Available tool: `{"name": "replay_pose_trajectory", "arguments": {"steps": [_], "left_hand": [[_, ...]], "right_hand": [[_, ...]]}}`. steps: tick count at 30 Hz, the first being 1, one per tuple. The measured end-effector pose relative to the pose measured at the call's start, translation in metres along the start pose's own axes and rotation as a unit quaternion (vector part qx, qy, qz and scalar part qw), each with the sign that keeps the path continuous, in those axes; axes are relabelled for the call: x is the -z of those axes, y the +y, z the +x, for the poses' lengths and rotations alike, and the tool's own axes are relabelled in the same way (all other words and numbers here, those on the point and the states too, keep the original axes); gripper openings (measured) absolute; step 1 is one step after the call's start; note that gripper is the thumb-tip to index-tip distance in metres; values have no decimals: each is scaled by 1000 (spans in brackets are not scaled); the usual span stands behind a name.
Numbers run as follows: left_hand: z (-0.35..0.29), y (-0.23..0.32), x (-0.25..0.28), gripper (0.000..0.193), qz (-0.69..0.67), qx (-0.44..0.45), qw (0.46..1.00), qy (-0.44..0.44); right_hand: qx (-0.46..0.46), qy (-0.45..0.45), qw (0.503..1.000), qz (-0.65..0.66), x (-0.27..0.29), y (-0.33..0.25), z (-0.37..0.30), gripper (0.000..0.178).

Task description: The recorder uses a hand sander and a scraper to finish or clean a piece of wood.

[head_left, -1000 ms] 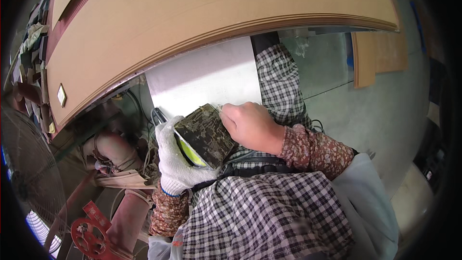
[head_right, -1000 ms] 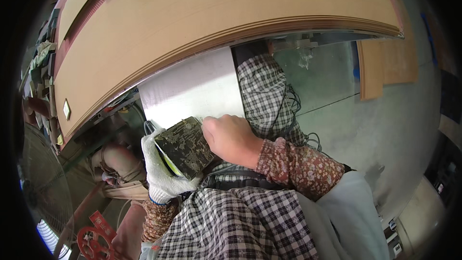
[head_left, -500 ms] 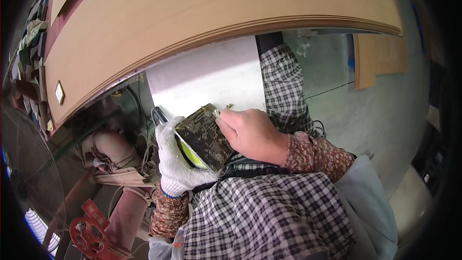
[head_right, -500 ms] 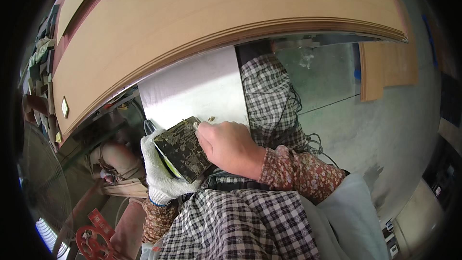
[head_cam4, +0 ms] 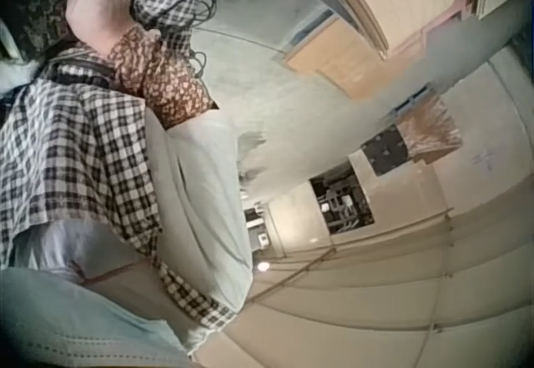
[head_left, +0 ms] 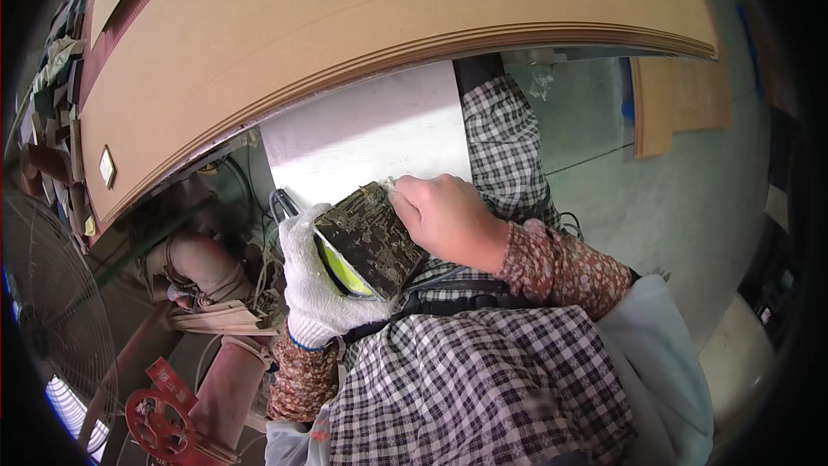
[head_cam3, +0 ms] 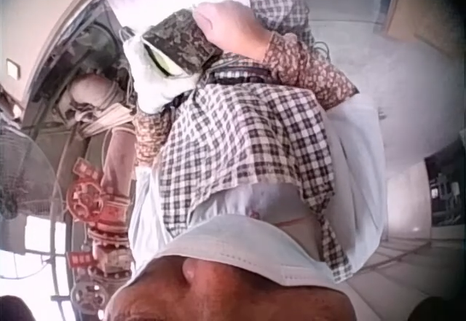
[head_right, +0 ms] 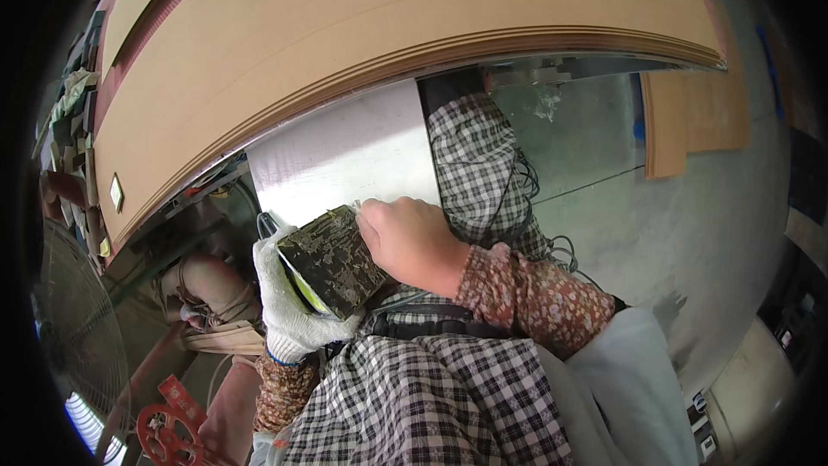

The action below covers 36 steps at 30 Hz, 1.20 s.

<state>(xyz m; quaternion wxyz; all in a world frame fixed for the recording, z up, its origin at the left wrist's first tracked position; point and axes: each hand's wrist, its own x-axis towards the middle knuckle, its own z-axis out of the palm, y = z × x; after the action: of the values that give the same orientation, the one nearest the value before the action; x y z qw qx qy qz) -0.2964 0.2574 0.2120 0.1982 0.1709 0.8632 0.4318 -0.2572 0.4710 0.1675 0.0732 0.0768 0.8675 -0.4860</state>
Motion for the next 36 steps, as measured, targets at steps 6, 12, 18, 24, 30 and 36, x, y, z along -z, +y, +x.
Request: {"name": "replay_pose_trajectory", "arguments": {"steps": [6, 12, 18, 24, 30, 36], "left_hand": [[-1, 2, 2, 103, -24, 7, 1000, -5], [3, 1, 3, 102, -5, -12, 1000, -6], [2, 0, 1, 102, 4, -26, 1000, 9], [2, -2, 1, 102, -18, -16, 1000, 4], [3, 1, 1, 102, 37, -20, 999, 9], [2, 2, -1, 96, -2, -16, 1000, 4]], "right_hand": [[8, -40, 999, 23, 0, -3, 2, 24], [0, -31, 999, -11, -2, -1, 9, 23], [-11, -74, 997, 9, 2, -4, 13, 24], [-11, -65, 998, 3, -1, -5, 10, 25], [-33, -69, 997, -28, 0, -3, 12, 29], [12, -77, 997, 11, -1, -7, 11, 29]]}}
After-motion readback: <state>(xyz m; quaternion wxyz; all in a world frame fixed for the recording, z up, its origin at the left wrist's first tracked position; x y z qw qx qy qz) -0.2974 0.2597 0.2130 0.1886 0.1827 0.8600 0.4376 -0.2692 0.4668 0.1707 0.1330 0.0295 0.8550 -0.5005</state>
